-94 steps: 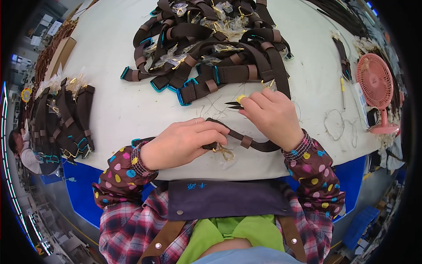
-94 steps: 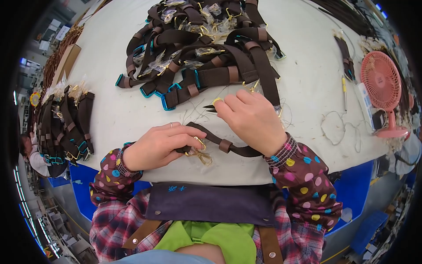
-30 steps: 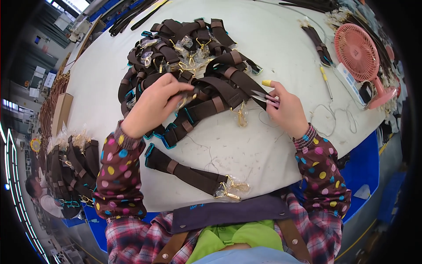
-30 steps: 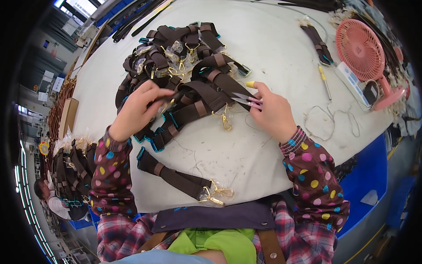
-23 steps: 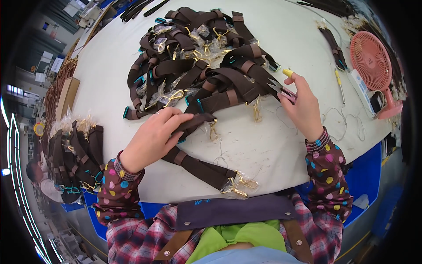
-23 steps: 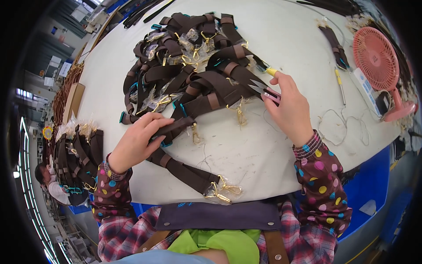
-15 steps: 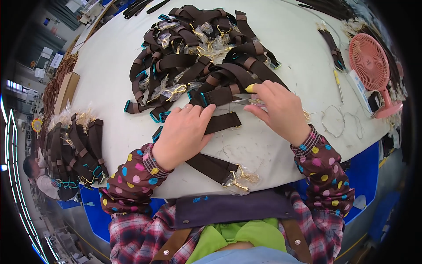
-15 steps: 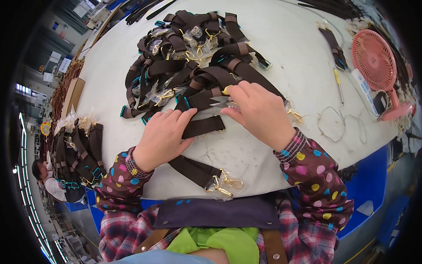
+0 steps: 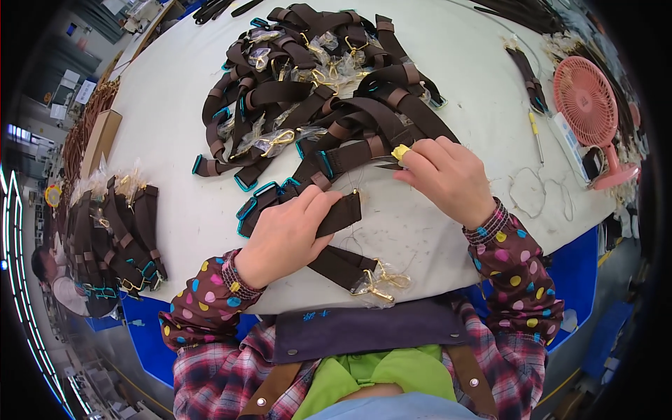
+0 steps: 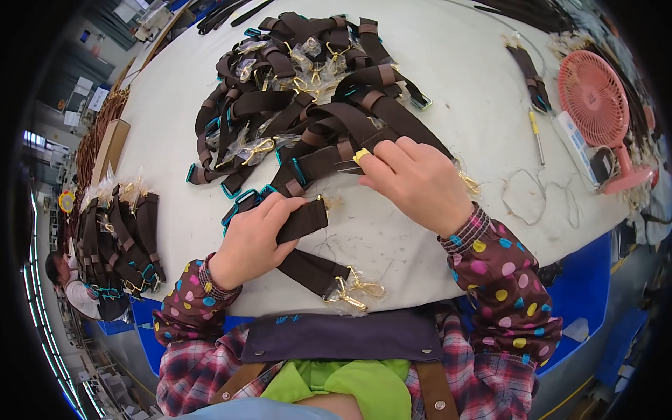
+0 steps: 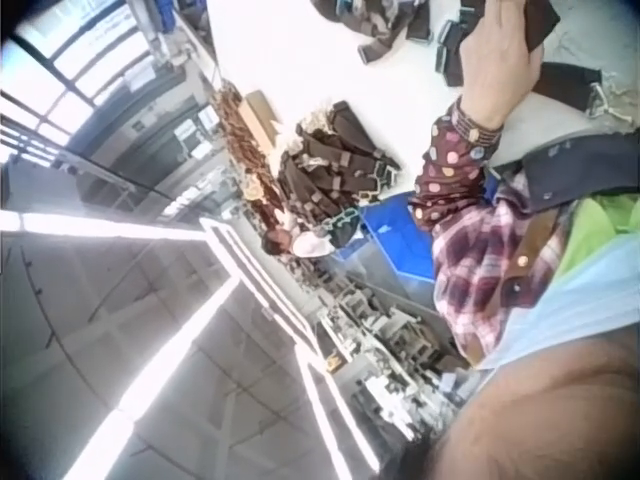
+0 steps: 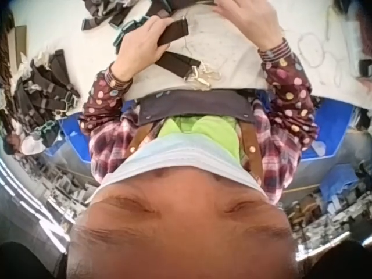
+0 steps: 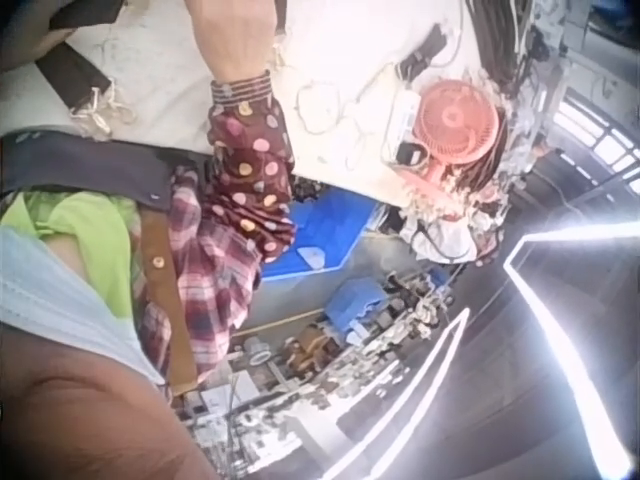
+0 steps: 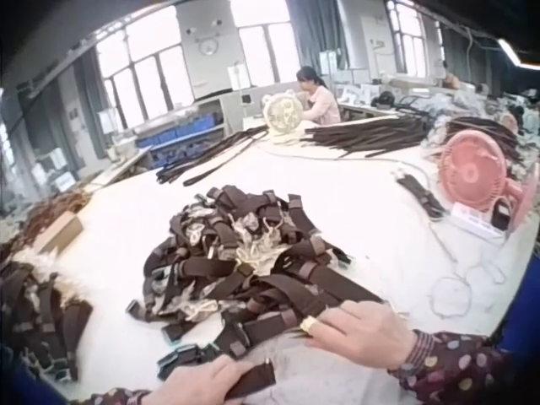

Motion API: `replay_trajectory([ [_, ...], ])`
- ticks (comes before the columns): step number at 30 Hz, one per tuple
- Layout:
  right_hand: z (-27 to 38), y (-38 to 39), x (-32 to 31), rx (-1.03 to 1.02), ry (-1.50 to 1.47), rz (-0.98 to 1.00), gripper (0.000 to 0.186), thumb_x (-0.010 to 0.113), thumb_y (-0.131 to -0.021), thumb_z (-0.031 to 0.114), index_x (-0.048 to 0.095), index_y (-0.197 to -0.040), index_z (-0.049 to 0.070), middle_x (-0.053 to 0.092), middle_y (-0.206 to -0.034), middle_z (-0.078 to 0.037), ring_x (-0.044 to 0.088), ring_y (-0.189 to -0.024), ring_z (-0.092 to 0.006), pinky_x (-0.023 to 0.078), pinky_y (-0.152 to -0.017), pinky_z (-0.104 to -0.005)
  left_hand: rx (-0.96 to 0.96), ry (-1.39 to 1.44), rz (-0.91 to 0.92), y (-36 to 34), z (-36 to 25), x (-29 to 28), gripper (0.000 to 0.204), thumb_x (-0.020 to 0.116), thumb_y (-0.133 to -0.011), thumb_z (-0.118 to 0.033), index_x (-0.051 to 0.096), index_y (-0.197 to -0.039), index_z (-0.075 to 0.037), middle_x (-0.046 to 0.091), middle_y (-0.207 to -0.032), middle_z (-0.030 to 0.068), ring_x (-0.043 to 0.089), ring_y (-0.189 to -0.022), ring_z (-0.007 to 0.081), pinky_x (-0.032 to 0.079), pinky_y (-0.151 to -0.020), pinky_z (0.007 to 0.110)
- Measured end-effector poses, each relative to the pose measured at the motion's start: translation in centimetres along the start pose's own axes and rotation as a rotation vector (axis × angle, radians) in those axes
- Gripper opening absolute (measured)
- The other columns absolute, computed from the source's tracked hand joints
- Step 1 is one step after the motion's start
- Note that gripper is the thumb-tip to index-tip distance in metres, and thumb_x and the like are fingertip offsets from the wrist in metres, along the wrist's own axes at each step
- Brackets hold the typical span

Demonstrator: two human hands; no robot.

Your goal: Finishing the ends of fabric/leather straps by sealing threads with a heat tool and using snips.

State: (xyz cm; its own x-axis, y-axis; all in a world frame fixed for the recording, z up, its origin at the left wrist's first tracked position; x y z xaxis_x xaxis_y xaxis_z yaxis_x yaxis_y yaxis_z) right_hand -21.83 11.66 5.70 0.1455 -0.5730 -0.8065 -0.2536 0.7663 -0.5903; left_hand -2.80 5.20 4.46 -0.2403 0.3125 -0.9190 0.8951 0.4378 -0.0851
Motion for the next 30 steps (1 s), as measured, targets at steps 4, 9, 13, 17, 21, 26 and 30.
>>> replay_trajectory([
  [4,1.0,-0.8,0.3,-0.068,-0.035,-0.025,0.027,0.078,-0.071,0.023,0.061,-0.089,0.011,0.056,-0.086,0.001,0.054,-0.07,-0.0159,0.045,-0.058,-0.0291,0.053,-0.051,0.0,0.1,-0.4,0.2,0.058,0.077,-0.07,-0.013,0.052,-0.121,-0.007,0.053,-0.097,0.0084,0.063,-0.083,0.0255,0.05,-0.062,0.034],
  [9,0.7,-0.4,0.1,-0.088,-0.002,0.003,0.026,0.077,-0.072,0.023,0.061,-0.089,0.011,0.056,-0.087,0.001,0.054,-0.071,-0.0154,0.045,-0.058,-0.0291,0.076,-0.031,-0.033,0.1,-0.4,0.0,0.059,0.077,-0.069,-0.012,0.051,-0.122,-0.007,0.053,-0.096,0.0081,0.063,-0.083,0.0256,0.05,-0.062,0.034],
  [13,1.1,-0.6,0.6,-0.098,0.028,-0.021,0.022,0.074,-0.076,0.023,0.06,-0.089,0.013,0.053,-0.084,0.003,0.053,-0.073,-0.013,0.043,-0.059,-0.0271,0.092,-0.012,-0.034,0.1,-0.7,0.2,0.056,0.077,-0.069,-0.011,0.052,-0.119,-0.006,0.054,-0.096,0.0078,0.063,-0.084,0.0258,0.05,-0.063,0.034],
  [17,1.4,-0.7,0.8,-0.125,0.017,-0.032,0.019,0.071,-0.078,0.022,0.059,-0.09,0.014,0.049,-0.081,0.004,0.052,-0.075,-0.0114,0.042,-0.059,-0.0252,0.052,0.054,-0.043,0.2,-0.6,0.3,0.057,0.076,-0.066,-0.006,0.053,-0.119,-0.009,0.056,-0.094,0.0081,0.062,-0.086,0.0298,0.05,-0.066,0.037],
  [21,0.9,-0.5,0.1,-0.097,0.036,-0.05,0.02,0.072,-0.077,0.022,0.059,-0.091,0.013,0.05,-0.081,0.004,0.052,-0.075,-0.0116,0.042,-0.06,-0.0257,0.104,0.122,0.03,0.7,-1.0,0.3,0.053,0.075,-0.066,-0.006,0.056,-0.115,-0.01,0.058,-0.092,0.0064,0.063,-0.084,0.0283,0.05,-0.066,0.036],
  [26,1.0,-0.5,0.2,-0.094,-0.038,-0.01,0.022,0.072,-0.077,0.023,0.059,-0.09,0.012,0.05,-0.081,0.003,0.053,-0.075,-0.0124,0.044,-0.061,-0.0269,0.158,0.154,0.093,0.8,-1.5,0.5,0.051,0.075,-0.065,-0.006,0.058,-0.113,-0.011,0.059,-0.091,0.0049,0.064,-0.082,0.0267,0.05,-0.067,0.035],
  [30,1.4,-0.5,0.6,-0.112,-0.065,-0.007,0.028,0.078,-0.071,0.023,0.062,-0.09,0.01,0.06,-0.089,0.001,0.055,-0.073,-0.016,0.047,-0.061,-0.0291,0.159,0.142,0.095,0.8,-1.5,0.7,0.051,0.075,-0.065,-0.006,0.058,-0.113,-0.012,0.059,-0.091,0.0046,0.064,-0.081,0.0263,0.05,-0.067,0.035],
])
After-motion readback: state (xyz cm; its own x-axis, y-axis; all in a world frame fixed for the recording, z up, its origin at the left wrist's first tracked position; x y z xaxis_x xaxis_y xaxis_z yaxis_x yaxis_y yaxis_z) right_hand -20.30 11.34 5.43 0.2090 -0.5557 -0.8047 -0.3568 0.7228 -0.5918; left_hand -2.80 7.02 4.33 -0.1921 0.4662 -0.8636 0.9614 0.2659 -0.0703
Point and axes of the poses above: each hand's wrist, its own y-axis away from the middle knuckle, its own x-axis out of the palm, z = x × y, the point moved 6 cm from there along -y, towards the middle knuckle
